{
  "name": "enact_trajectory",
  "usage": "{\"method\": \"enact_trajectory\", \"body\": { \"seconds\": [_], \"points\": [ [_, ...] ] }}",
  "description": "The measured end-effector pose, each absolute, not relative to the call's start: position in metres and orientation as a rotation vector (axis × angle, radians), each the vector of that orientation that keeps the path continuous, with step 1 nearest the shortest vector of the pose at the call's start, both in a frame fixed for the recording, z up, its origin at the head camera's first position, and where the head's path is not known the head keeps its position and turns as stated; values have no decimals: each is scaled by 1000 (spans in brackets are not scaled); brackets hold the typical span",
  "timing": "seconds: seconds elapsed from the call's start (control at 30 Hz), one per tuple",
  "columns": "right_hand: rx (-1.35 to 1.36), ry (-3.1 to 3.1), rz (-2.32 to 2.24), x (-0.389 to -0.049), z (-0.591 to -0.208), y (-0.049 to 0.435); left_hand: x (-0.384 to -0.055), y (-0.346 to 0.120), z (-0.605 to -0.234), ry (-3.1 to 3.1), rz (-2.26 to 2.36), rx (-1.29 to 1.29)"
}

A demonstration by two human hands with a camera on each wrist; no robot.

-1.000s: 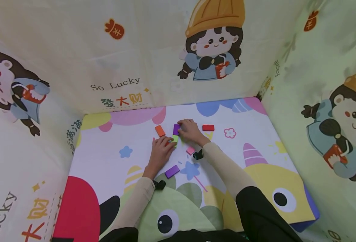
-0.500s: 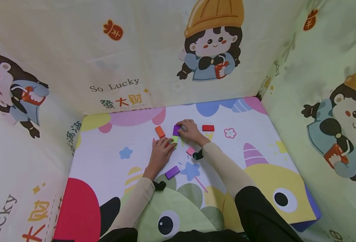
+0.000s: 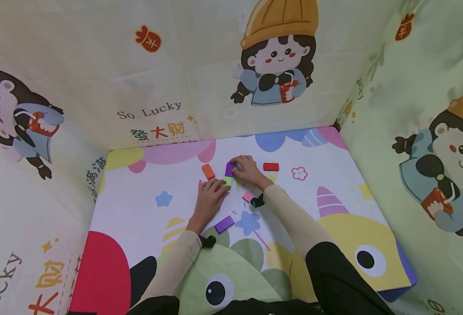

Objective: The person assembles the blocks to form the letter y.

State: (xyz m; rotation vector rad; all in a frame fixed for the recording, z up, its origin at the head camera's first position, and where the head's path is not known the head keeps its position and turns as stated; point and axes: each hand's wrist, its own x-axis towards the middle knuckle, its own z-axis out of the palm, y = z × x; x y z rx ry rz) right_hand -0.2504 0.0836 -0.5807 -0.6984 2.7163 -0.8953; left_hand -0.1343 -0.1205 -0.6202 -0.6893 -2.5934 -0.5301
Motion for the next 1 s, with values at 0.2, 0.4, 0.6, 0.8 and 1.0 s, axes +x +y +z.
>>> {"method": "enact_trajectory", "body": {
  "seconds": [0.2,0.4,0.6,0.8,1.0],
  "points": [
    [-699,2717,-897,-251,-581,84,-136,-120,-621,-2536,-529,-692],
    [-682,2713,-878,-251,-583,82,-136,-121,-623,-2519,-542,-692],
    [-712,2729,-865,-250,-583,80,-136,-122,-622,-2503,-543,-689],
    [-699,2748,-825,-242,-583,79,-135,-123,-620,-2583,-574,-682],
    [-706,2760,-891,-229,-587,80,-135,-125,-619,-2566,-663,-653]
  ]
}}
